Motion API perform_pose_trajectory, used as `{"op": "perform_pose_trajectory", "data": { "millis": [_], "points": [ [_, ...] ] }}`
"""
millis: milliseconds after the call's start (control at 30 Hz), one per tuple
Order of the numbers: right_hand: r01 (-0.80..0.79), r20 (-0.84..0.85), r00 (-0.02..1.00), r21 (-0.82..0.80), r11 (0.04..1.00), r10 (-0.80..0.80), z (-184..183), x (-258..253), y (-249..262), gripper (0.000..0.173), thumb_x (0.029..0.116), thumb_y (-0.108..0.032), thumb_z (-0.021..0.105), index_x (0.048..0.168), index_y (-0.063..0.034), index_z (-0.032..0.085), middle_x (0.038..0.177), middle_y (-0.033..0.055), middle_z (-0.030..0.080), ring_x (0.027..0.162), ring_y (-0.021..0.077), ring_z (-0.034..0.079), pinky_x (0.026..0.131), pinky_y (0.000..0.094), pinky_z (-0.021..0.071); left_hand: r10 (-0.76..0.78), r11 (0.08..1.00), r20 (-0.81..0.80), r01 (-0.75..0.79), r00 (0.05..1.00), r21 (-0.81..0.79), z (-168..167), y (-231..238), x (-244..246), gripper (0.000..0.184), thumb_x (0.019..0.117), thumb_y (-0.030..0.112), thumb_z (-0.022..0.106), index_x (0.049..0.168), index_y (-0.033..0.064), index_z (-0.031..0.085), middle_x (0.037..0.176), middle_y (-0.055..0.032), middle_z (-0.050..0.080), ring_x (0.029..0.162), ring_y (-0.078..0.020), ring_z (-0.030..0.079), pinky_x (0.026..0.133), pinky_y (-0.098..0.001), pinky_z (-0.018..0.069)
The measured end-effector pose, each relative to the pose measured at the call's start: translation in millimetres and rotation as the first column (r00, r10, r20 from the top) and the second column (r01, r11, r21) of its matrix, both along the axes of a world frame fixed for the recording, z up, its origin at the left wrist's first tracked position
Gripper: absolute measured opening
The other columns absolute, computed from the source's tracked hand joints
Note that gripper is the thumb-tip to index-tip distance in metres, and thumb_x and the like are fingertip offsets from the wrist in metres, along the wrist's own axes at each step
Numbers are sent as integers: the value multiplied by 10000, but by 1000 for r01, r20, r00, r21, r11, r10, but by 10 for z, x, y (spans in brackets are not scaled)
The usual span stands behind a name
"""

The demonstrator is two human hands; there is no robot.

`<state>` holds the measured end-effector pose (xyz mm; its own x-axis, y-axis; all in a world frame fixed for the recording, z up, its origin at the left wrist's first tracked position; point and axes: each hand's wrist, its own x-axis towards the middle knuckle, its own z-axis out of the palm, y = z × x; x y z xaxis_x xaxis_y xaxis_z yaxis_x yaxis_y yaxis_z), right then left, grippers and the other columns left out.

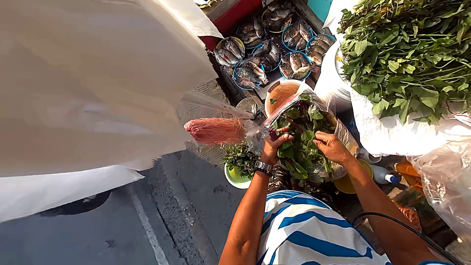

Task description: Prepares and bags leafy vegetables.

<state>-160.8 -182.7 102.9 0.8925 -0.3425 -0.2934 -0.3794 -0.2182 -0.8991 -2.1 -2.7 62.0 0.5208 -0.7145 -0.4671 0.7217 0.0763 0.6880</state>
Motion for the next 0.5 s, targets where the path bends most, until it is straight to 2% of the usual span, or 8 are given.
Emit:
{"op": "perform_pose_trajectory", "data": {
  "millis": [133, 200, 267, 333, 400, 500],
  "points": [
    [-26, 38, 999, -36, 999, 28, 34, -82, 280, 256, 1016, -52, 503, 963, 104, 699, 944, 159, 639, 850, 154, 615, 802, 285, 527, 14, 999, 23, -13, 1000, -43, 5, -15, -52, 492, 769, 194, 860, 1200, 68, 658, 1037, -104, 752, 804, -162, 728, 733, -317, 618],
    [4, 32, 999, -60, 998, -2, 31, -106, 406, 257, 1021, -40, 505, 970, 127, 695, 956, 186, 631, 826, 175, 632, 787, 291, 558, -13, 999, 43, 15, 999, -40, -2, -18, -69, 572, 758, 239, 872, 1255, 61, 651, 1087, -97, 751, 879, -158, 733, 783, -315, 616],
    [15, 55, 998, -103, 995, -9, -14, -123, 509, 257, 1006, -28, 501, 941, 132, 692, 939, 207, 633, 813, 209, 638, 782, 318, 559, -60, 998, 63, 61, 996, -23, -8, -32, -89, 592, 766, 255, 864, 1274, 37, 652, 1080, -97, 750, 912, -154, 729, 804, -308, 611],
    [8, 75, 997, -152, 988, 4, -52, -125, 577, 250, 985, 9, 486, 943, 140, 695, 941, 230, 640, 831, 258, 650, 800, 356, 563, -76, 997, 58, 78, 995, -25, -25, -42, -106, 498, 786, 212, 841, 1221, 24, 687, 1070, -112, 749, 917, -162, 726, 805, -308, 607],
    [10, 99, 995, -222, 975, 12, -120, -124, 606, 248, 957, 46, 483, 984, 142, 711, 980, 259, 673, 915, 333, 676, 867, 429, 560, -82, 996, 44, 83, 996, -25, -36, -46, -115, 365, 808, 176, 809, 1125, 22, 713, 1045, -126, 747, 894, -174, 723, 792, -316, 605],
    [-54, 67, 994, -365, 929, 84, -218, -113, 607, 245, 947, 51, 513, 1036, 113, 733, 1065, 262, 705, 1041, 404, 687, 941, 509, 553, -115, 992, 50, 117, 992, -37, -78, -34, -107, 232, 841, 173, 768, 1021, 36, 718, 1038, -132, 747, 936, -193, 723, 826, -342, 601]
  ]
}}
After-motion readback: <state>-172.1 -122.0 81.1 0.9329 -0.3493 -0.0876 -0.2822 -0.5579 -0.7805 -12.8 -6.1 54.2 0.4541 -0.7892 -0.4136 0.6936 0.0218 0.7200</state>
